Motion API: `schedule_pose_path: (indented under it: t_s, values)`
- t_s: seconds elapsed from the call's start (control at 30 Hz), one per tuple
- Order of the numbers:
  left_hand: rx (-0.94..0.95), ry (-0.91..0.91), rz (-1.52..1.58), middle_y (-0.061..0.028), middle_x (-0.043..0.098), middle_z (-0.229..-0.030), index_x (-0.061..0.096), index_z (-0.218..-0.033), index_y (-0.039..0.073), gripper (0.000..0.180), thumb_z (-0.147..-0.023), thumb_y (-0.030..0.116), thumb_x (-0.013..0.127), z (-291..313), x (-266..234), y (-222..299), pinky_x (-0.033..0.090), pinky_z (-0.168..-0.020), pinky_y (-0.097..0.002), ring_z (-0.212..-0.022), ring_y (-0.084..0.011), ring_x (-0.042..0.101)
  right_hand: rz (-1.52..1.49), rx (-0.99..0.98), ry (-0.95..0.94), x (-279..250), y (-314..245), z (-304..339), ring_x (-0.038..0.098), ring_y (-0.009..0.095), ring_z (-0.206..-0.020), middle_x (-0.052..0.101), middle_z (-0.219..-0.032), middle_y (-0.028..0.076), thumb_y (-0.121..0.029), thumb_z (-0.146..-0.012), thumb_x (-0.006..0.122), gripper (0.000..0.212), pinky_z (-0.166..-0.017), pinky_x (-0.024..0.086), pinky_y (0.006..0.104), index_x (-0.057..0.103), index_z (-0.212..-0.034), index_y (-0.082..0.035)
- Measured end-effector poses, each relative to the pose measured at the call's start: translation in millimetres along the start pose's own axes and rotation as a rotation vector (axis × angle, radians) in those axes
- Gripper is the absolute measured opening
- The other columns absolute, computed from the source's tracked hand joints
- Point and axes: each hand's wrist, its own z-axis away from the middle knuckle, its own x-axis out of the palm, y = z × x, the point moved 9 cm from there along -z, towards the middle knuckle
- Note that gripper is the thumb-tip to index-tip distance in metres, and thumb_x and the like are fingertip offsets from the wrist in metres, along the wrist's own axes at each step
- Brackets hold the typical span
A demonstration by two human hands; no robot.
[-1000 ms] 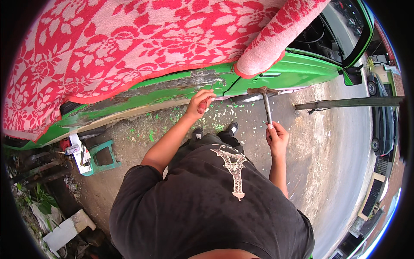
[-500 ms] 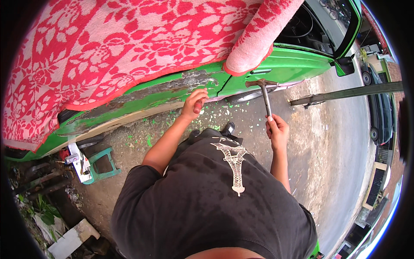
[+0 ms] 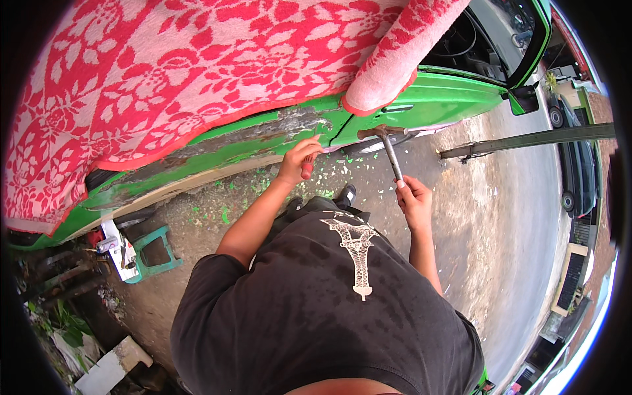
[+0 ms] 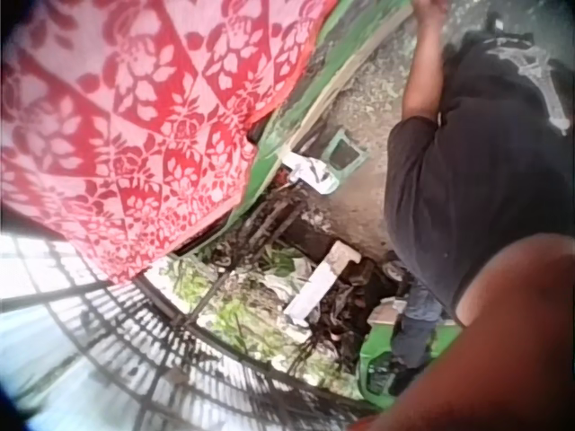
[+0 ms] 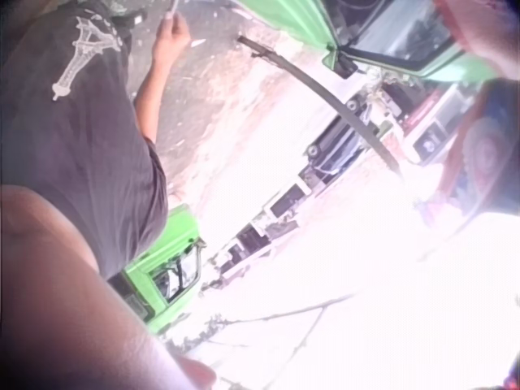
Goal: The person uses a hammer and a chisel to chip away old paint from the side panel of a green car. The person repeatedly strikes the chisel against the car's surface to remove paint flakes.
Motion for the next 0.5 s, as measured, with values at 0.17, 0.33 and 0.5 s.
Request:
schedule_pose_path:
  t_s: [0.17,0.33,0.5]
  values:
    - [0.098,0.106,-0.173,-0.0127,0.068,-0.101,0.067,-0.093,0.004,0.024,-0.071,-0.002,0.075,-6,-5,-6,0.054,-0.08,-0.0359,-0.095,-0.0268,0.067,0.046,0.018,0.02,10,9,17,0.045,0.003,-0.057,0.054,-0.067,-0.003,-0.017,-0.092,0.068,0.025,-0.049,0.033,0.0207,0.066,-0.105,0.004]
    - [0.037,0.121,-0.055,-0.0103,0.068,-0.097,0.067,-0.089,0.004,0.02,-0.073,0.002,0.078,-7,-12,-9,0.053,-0.074,-0.0346,-0.086,-0.025,0.066,0.035,0.01,0.048,10,19,32,0.045,0.004,-0.056,0.054,-0.067,-0.003,-0.017,-0.091,0.068,0.025,-0.049,0.033,0.021,0.066,-0.106,0.004]
    - [-0.019,0.144,0.015,-0.0092,0.067,-0.099,0.065,-0.093,0.004,0.019,-0.078,0.001,0.076,-3,-16,-23,0.053,-0.076,-0.0338,-0.089,-0.025,0.066,0.012,0.018,0.072,15,24,43,0.045,0.003,-0.056,0.054,-0.067,-0.004,-0.016,-0.091,0.068,0.025,-0.049,0.033,0.0209,0.066,-0.106,0.004]
